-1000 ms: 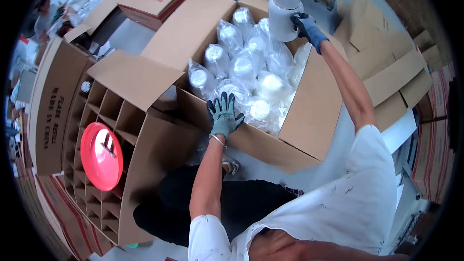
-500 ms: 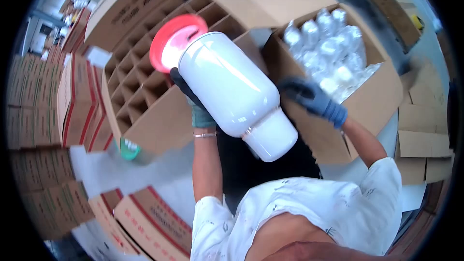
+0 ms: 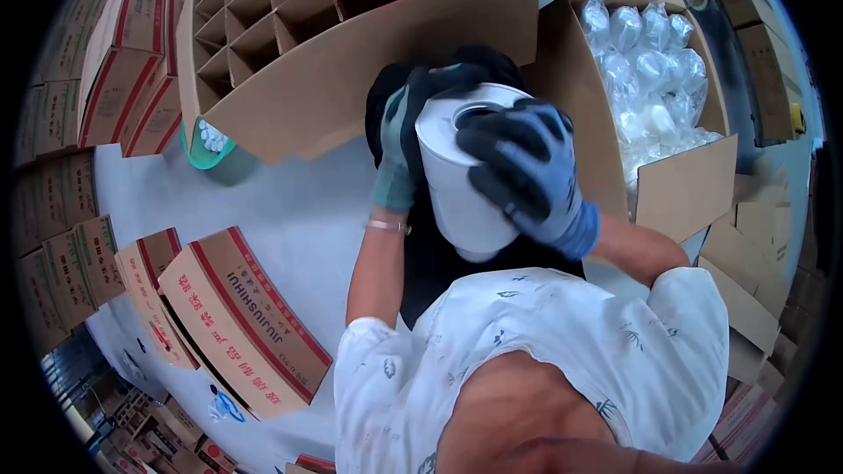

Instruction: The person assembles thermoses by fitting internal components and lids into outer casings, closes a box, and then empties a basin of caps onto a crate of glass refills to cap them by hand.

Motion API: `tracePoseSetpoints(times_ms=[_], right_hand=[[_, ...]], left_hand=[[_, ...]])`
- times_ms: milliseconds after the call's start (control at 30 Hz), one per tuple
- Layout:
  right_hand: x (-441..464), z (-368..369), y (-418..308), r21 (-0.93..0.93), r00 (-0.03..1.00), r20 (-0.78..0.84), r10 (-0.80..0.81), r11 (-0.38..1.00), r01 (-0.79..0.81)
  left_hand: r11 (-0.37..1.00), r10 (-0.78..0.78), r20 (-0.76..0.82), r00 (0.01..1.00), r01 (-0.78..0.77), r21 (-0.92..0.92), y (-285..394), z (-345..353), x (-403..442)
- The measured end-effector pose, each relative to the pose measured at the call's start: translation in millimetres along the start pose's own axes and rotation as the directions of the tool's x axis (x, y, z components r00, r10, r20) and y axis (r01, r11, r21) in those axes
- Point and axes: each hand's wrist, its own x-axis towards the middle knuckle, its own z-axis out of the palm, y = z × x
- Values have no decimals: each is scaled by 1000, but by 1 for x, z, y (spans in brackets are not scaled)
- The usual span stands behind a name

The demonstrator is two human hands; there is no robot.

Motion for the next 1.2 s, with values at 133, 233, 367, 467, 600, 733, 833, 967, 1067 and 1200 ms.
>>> tracePoseSetpoints(times_ms=[133,233,367,467,600,733,833,967,1067,1200], right_hand=[[-16,8,22,117,1000,-20,21,993,-19],[-17,-14,60,502,991,133,-14,863,-55],[-23,-22,107,453,982,148,115,875,-171],[-5,-28,63,497,967,237,-97,867,-35],[-20,-57,119,329,961,181,210,908,-260],[-34,-28,111,538,988,136,75,832,-137],[-42,-37,156,440,942,104,320,834,-332],[-17,-32,87,667,955,197,223,683,-297],[-28,-36,123,448,908,192,372,790,-418],[-24,-27,90,767,884,288,369,464,-443]], left_hand=[[965,177,81,981,-189,183,-12,-6,-9],[996,-3,137,991,16,-90,58,-9,-7],[965,-179,-154,972,144,-217,81,-30,-21],[975,-208,-200,957,185,-126,34,-22,-43],[775,-127,-100,987,36,-630,53,-45,-44],[911,35,-249,968,72,407,37,-28,-41],[905,-112,-110,988,55,-423,55,-47,-38],[945,-232,20,972,230,-234,57,-42,-30],[984,-177,249,952,180,13,96,-31,-4],[988,-147,235,961,151,-2,90,-43,-1]])
